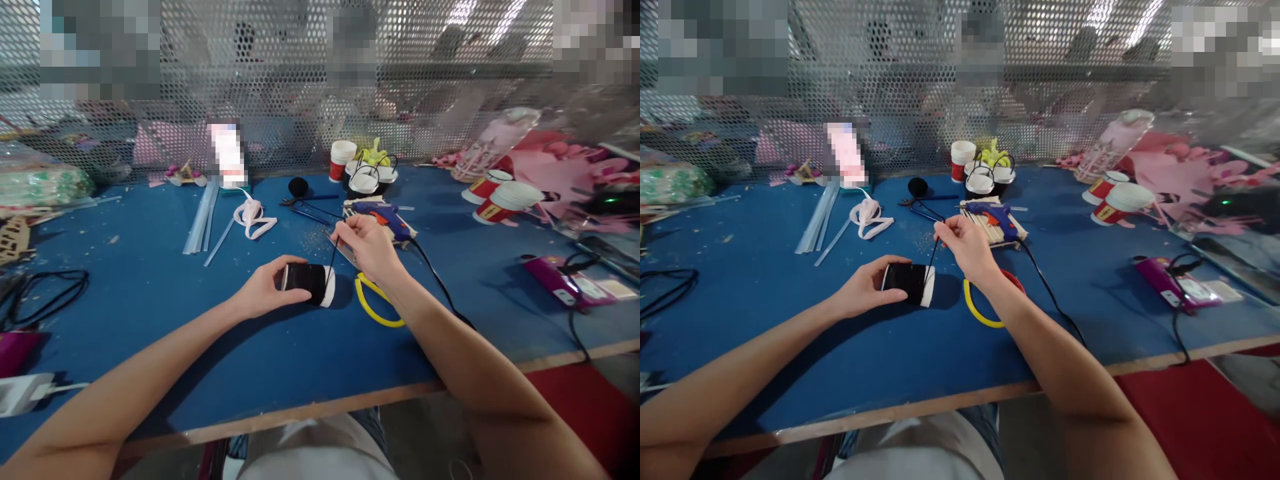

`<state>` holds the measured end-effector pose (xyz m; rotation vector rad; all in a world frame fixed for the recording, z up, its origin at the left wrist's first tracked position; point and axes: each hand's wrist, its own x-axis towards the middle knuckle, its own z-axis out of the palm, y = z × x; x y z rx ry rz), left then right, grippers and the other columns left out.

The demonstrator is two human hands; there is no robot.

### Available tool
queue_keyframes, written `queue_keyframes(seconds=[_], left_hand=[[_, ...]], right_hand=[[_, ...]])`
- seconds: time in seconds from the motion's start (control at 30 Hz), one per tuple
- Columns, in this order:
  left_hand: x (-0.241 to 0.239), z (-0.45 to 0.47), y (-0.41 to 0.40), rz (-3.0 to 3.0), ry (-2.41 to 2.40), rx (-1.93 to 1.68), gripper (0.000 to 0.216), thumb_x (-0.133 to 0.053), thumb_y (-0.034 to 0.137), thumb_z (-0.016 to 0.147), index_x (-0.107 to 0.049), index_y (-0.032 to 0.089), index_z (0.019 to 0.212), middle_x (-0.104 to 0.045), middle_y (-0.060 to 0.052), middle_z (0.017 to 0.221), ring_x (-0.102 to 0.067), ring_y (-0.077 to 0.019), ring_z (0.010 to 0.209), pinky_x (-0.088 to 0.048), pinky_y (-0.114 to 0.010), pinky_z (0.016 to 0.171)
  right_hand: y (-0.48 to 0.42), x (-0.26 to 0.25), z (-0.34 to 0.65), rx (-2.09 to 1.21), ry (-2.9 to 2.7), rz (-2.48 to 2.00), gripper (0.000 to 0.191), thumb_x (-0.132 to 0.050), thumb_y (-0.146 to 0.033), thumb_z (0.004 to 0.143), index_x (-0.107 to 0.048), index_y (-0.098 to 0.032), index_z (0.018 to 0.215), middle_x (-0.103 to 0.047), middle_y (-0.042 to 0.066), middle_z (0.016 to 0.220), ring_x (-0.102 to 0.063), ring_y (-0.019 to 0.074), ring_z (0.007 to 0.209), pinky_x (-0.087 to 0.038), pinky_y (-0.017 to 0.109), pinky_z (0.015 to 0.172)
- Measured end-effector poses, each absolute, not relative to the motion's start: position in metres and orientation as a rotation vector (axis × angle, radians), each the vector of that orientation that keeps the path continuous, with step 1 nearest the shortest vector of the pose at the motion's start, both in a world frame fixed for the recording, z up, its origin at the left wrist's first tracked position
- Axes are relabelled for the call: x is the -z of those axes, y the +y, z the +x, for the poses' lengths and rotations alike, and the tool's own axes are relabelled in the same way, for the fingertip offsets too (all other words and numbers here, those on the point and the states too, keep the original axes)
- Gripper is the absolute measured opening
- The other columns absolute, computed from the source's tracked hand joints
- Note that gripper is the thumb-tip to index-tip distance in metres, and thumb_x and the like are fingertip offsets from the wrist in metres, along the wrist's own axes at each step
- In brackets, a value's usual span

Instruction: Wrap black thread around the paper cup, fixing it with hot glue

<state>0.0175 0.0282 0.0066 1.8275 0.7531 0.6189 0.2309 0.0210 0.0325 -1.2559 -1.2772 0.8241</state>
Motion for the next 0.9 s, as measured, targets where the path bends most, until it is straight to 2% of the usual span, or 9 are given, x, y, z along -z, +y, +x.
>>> queue_keyframes(seconds=[0.13, 0.33, 0.57, 0.9], left_hand=[[-0.009, 0.018, 0.025, 1.884, 0.716, -0.584, 0.056, -0.070, 0.039, 0.067, -0.048, 0.020, 0.115, -0.060, -0.006, 0.101, -0.059, -0.0190, 0.086, -0.049, -0.032, 0.076], [-0.011, 0.017, 0.022, 1.993, 0.624, -0.632, 0.056, -0.072, 0.034, 0.066, -0.048, 0.021, 0.116, -0.056, -0.008, 0.112, -0.055, -0.0219, 0.101, -0.045, -0.036, 0.089], [-0.015, 0.017, 0.021, 2.033, 0.522, -0.676, 0.057, -0.073, 0.029, 0.067, -0.047, 0.022, 0.117, -0.049, -0.009, 0.117, -0.051, -0.0215, 0.107, -0.047, -0.033, 0.087], [-0.014, 0.017, 0.023, 2.198, 0.437, -0.836, 0.058, -0.073, 0.027, 0.067, -0.047, 0.022, 0.118, -0.050, -0.012, 0.122, -0.047, -0.0245, 0.114, -0.040, -0.042, 0.097]], right_hand=[[0.021, -0.031, 0.230, -0.779, -1.319, -1.308, 0.027, -0.056, -0.044, 0.076, -0.051, -0.018, 0.070, -0.058, 0.000, 0.064, -0.047, 0.0086, 0.055, -0.037, 0.023, 0.051], [0.019, -0.025, 0.227, -0.797, -1.360, -1.296, 0.026, -0.057, -0.044, 0.075, -0.050, -0.019, 0.070, -0.059, 0.001, 0.065, -0.051, 0.0100, 0.059, -0.040, 0.024, 0.056], [0.014, -0.026, 0.223, -0.832, -1.424, -1.383, 0.027, -0.057, -0.044, 0.075, -0.051, -0.018, 0.069, -0.059, 0.001, 0.064, -0.051, 0.0109, 0.059, -0.041, 0.026, 0.058], [0.010, -0.028, 0.220, -0.926, -1.506, -1.437, 0.025, -0.055, -0.040, 0.076, -0.051, -0.017, 0.068, -0.058, 0.000, 0.063, -0.047, 0.0097, 0.056, -0.036, 0.025, 0.054]])
